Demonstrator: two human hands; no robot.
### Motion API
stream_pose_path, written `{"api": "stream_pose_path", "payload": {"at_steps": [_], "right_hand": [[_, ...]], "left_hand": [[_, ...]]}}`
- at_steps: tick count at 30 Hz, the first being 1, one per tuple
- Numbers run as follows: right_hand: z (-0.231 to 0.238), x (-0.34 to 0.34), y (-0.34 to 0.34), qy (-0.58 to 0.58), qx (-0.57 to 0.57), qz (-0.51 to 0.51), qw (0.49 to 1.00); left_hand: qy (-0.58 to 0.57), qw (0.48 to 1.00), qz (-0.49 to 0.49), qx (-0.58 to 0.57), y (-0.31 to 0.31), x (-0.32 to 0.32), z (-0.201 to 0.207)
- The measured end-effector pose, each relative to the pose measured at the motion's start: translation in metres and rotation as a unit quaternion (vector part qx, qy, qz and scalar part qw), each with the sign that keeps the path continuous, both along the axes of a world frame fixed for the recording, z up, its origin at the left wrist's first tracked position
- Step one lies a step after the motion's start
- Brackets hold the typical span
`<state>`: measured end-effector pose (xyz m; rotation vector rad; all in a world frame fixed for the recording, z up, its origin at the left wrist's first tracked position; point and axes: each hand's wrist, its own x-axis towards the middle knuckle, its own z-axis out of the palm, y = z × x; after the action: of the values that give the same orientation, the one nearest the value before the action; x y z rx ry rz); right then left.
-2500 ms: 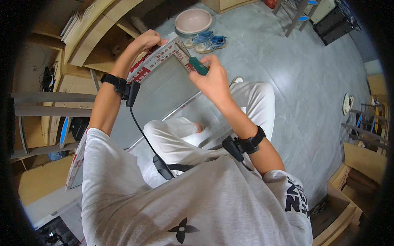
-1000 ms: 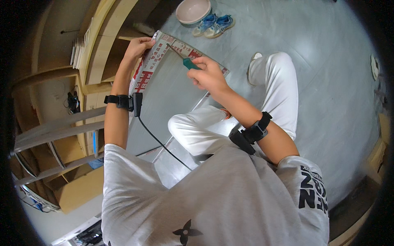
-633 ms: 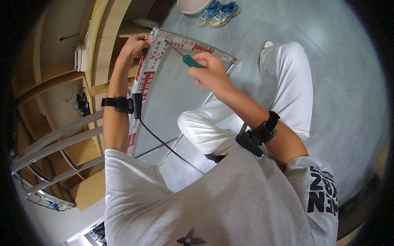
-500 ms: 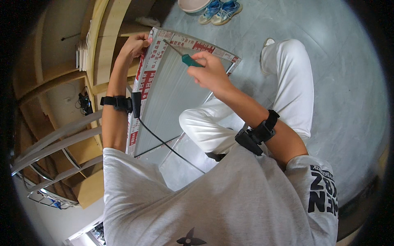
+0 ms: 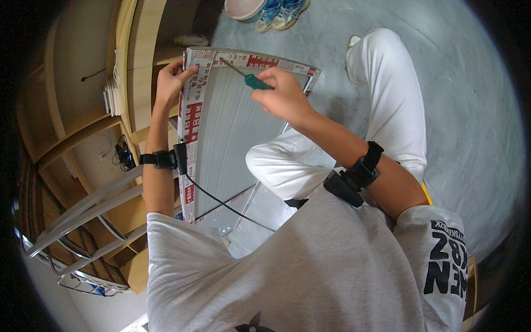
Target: The person uses a screwdriver to loosen and adjust components on a metal-framed door or window panel while sitting on the floor.
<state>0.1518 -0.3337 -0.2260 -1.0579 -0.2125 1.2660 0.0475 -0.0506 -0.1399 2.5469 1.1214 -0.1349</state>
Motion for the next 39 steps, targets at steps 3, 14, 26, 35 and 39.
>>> {"api": "stream_pose_path", "payload": {"at_steps": [3, 14, 26, 35, 39], "right_hand": [[0.002, -0.003, 0.001, 0.006, 0.003, 0.018, 1.000], [-0.001, -0.006, 0.001, 0.014, 0.004, 0.022, 1.000], [-0.017, -0.005, 0.015, 0.035, 0.016, 0.007, 0.999], [-0.023, -0.004, 0.034, -0.018, 0.014, 0.019, 1.000], [-0.025, -0.003, 0.033, -0.005, 0.013, 0.022, 1.000]], "left_hand": [[0.016, 0.997, 0.017, 0.074, -0.003, -0.002, -0.001], [-0.025, 0.999, 0.012, 0.044, -0.010, -0.001, 0.003], [0.109, 0.987, -0.043, 0.108, -0.011, 0.013, 0.005], [0.123, 0.983, -0.052, 0.123, -0.015, 0.017, 0.006], [0.119, 0.986, -0.038, 0.113, -0.020, 0.020, 0.006]]}}
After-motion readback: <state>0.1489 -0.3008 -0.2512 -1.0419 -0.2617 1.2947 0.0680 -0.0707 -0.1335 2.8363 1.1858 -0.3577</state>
